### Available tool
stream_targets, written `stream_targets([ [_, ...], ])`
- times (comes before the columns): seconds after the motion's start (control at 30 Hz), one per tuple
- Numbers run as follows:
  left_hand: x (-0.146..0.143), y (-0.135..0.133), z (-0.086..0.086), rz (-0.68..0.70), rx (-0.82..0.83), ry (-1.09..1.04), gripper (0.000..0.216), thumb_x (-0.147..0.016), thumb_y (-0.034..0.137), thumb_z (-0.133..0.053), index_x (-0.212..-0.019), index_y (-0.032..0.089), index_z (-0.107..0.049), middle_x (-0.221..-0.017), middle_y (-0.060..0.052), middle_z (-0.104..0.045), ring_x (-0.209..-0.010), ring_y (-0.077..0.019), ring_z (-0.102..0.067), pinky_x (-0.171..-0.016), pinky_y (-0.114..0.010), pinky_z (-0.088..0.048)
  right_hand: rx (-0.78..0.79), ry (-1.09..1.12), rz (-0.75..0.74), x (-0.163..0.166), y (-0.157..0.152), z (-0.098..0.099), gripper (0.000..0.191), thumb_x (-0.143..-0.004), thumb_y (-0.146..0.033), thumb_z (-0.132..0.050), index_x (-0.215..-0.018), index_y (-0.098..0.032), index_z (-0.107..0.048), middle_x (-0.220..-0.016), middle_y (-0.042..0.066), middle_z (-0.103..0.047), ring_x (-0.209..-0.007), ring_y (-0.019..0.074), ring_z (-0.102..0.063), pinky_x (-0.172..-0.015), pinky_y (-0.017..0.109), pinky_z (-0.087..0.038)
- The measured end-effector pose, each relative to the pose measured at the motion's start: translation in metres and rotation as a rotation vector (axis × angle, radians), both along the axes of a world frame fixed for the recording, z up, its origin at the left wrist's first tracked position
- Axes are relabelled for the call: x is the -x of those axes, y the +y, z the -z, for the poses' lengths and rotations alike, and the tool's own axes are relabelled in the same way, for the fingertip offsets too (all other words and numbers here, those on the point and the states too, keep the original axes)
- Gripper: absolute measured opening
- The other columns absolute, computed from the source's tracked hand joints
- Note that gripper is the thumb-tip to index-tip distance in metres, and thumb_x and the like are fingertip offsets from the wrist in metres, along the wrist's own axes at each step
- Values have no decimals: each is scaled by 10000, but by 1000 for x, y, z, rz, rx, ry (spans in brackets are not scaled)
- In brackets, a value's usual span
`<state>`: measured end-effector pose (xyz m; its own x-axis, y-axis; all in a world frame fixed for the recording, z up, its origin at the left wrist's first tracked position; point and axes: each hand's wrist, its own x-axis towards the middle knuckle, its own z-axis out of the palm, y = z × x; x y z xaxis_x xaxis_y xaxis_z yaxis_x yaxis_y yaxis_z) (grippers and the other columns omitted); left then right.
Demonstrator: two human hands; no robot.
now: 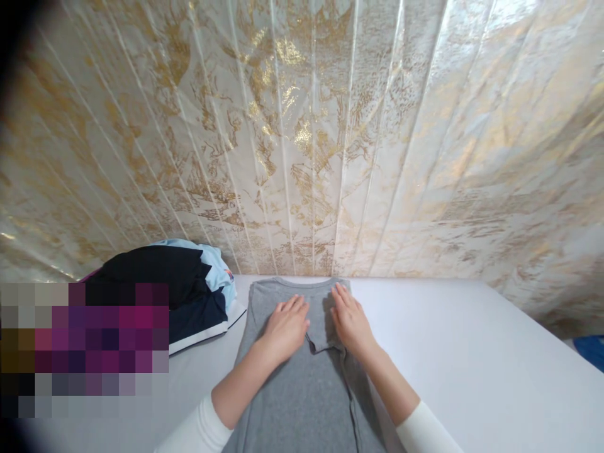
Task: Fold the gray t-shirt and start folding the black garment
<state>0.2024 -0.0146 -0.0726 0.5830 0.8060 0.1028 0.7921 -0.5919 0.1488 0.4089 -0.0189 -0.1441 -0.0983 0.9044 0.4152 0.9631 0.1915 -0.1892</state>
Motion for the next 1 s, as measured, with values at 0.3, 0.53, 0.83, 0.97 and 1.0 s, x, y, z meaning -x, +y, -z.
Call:
stream_targets([
  [0.3,26,33,23,-95,-25,-19,470,-976,270,-350,-1419,117,-382,-1473,-135,-393,-1376,-238,-337,-1074,-401,-332,278,-92,252,38,-13,-15,728,-920,-531,-379,-1434,-16,-359,-1527,192,-256,-1424,299,-210,-1134,446,-218],
  [0.53,53,24,36,-34,-16,-30,480,-999,317,-287,-1434,133,-365,-1519,-98,-308,-1417,-204,-246,-1115,-386,-270,239,-94,69,56,-14,-20,659,-957,-516,-281,-1455,-89,-347,-1548,109,-235,-1432,233,-203,-1143,398,-210],
  [0.83,67,21,36,48,36,-140,474,-990,318,-301,-1436,171,-365,-1528,-88,-293,-1423,-194,-227,-1121,-410,-257,249,-86,111,62,-13,-14,662,-947,-533,-327,-1445,-99,-369,-1535,134,-283,-1422,282,-219,-1130,451,-186],
  [0.97,86,10,32,100,46,-228,482,-960,199,-292,-1436,194,-367,-1518,-60,-325,-1419,-153,-235,-1127,-390,-262,185,33,32,59,-18,-25,523,-953,-432,-387,-1376,-132,-460,-1485,126,-395,-1390,279,-277,-1088,450,-258],
  [1.0,89,7,32,113,50,-250,497,-938,160,-303,-1426,204,-385,-1512,-49,-340,-1413,-148,-252,-1128,-389,-266,161,70,-4,61,-21,-30,442,-952,-387,-407,-1314,-160,-521,-1431,115,-465,-1350,269,-337,-1059,436,-295],
])
